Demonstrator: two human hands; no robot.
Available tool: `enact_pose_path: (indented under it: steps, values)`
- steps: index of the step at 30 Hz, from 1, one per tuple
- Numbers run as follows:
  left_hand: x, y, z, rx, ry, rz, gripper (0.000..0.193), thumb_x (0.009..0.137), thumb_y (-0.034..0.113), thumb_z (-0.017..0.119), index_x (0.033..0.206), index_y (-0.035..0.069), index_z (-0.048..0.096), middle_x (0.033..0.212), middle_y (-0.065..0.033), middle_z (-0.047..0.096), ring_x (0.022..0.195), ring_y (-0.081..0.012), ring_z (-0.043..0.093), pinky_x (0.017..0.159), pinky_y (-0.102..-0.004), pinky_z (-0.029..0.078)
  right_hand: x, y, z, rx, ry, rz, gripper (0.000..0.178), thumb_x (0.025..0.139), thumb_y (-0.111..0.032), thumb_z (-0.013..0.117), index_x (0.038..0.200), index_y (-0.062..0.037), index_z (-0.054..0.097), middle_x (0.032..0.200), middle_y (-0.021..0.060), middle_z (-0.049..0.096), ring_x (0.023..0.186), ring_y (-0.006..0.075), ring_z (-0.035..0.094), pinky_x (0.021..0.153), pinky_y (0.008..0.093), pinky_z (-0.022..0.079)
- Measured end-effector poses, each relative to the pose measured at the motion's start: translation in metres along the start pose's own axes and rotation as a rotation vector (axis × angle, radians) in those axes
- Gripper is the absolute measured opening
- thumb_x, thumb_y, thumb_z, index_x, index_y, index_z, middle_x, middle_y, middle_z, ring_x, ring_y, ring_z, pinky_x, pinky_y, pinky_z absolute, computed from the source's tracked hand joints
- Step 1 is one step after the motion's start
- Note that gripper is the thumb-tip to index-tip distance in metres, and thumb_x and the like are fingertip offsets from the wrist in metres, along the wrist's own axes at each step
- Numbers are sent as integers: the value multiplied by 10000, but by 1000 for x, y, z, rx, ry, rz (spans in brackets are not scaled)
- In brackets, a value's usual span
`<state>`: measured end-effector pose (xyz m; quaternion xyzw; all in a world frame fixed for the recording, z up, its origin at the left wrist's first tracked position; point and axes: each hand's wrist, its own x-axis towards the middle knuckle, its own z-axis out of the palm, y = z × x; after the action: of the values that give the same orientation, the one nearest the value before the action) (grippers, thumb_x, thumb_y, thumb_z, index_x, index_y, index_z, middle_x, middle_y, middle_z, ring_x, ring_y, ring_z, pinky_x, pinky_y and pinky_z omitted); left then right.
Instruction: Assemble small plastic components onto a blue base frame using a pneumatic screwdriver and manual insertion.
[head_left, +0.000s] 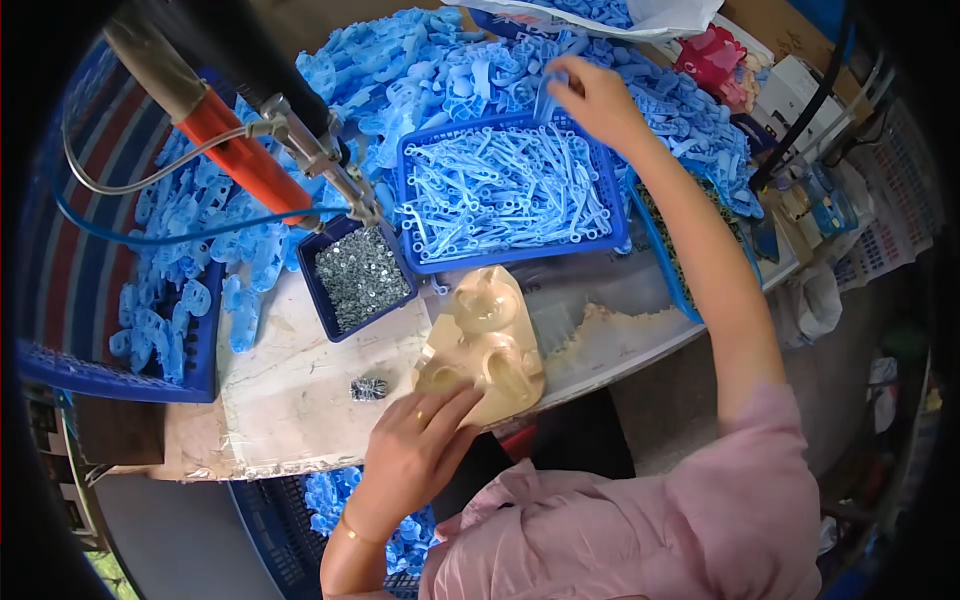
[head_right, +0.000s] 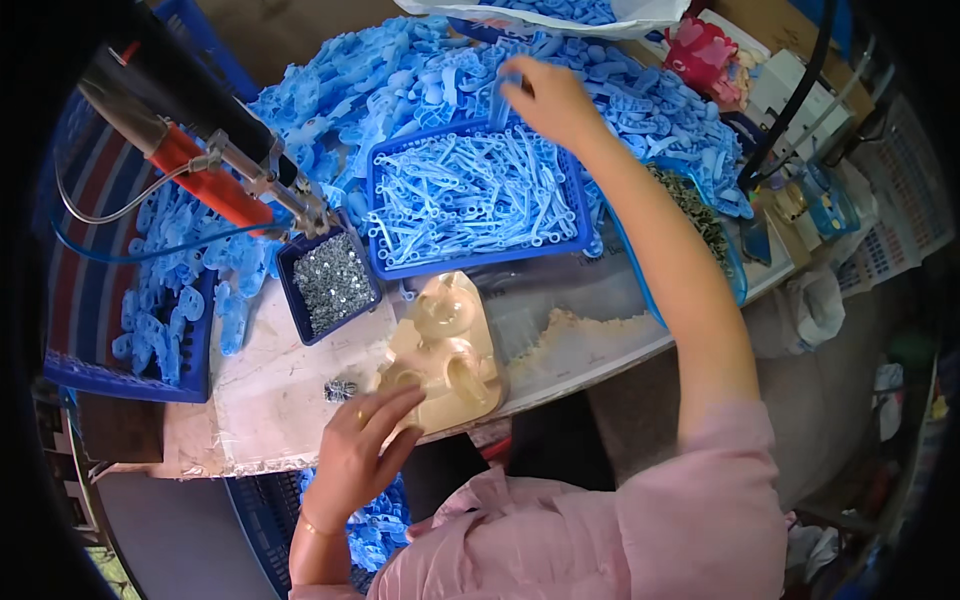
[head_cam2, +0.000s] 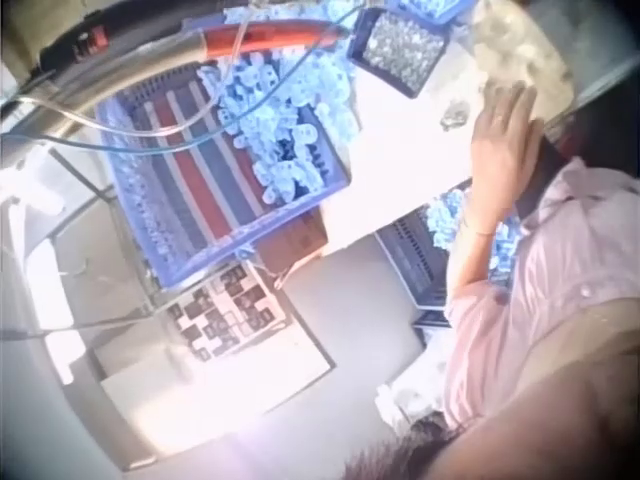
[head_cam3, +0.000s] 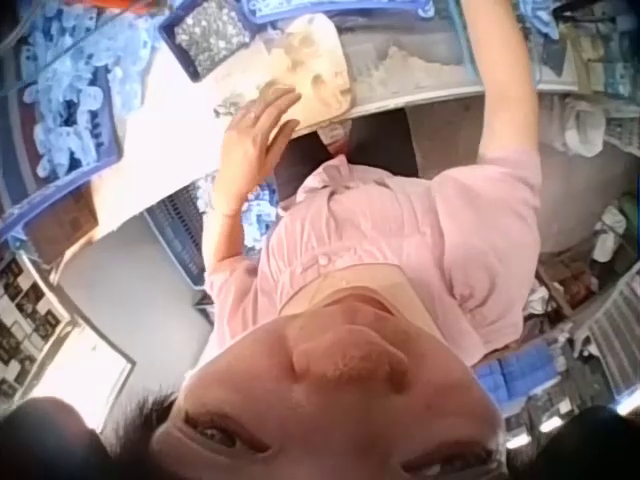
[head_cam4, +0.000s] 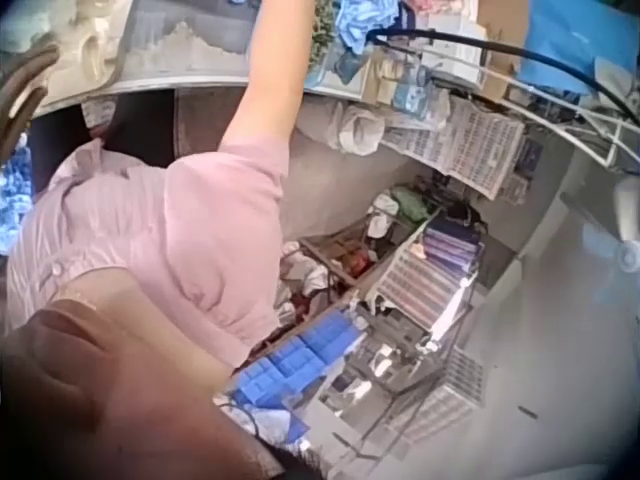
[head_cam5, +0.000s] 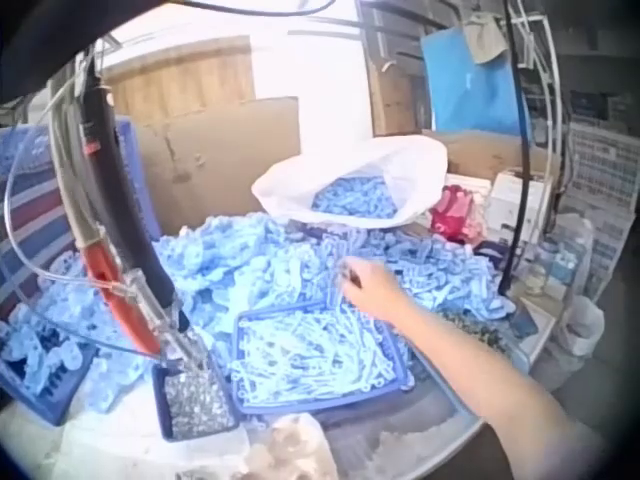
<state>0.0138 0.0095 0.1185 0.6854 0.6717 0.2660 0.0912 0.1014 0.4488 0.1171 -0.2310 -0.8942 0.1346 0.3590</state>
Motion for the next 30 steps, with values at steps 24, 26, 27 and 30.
enact_pose_path:
  steps: [24,26,27,30]
  values:
    - [-17,-13,97,182,216,47,447,785,135,803,1209,38,700,1218,-77,701,1002,-260,661,835,-358,566,-40,185,-24,-886,5,235,562,954,-256,595,1487,-152,451,987,172,705,939,419,685,751,532,549]
    - [-8,-14,110,146,201,50,478,796,166,797,1237,24,679,1248,-84,688,1074,-267,648,888,-370,548,-44,207,-43,-588,286,145,613,951,-301,624,1515,-154,434,857,138,669,773,325,682,656,444,530]
    - [-10,-13,114,145,192,1,495,801,187,795,1250,22,669,1258,-83,682,1101,-271,642,906,-378,540,-42,178,-30,-231,144,348,670,939,-343,673,1524,-122,431,790,79,611,642,171,603,592,323,470]
    - [-14,-15,120,131,207,-33,542,799,243,802,1271,24,651,1275,-87,671,1156,-283,625,943,-391,523,-51,94,-36,225,57,500,687,922,-348,725,1494,-82,453,762,27,587,600,83,552,550,272,430]
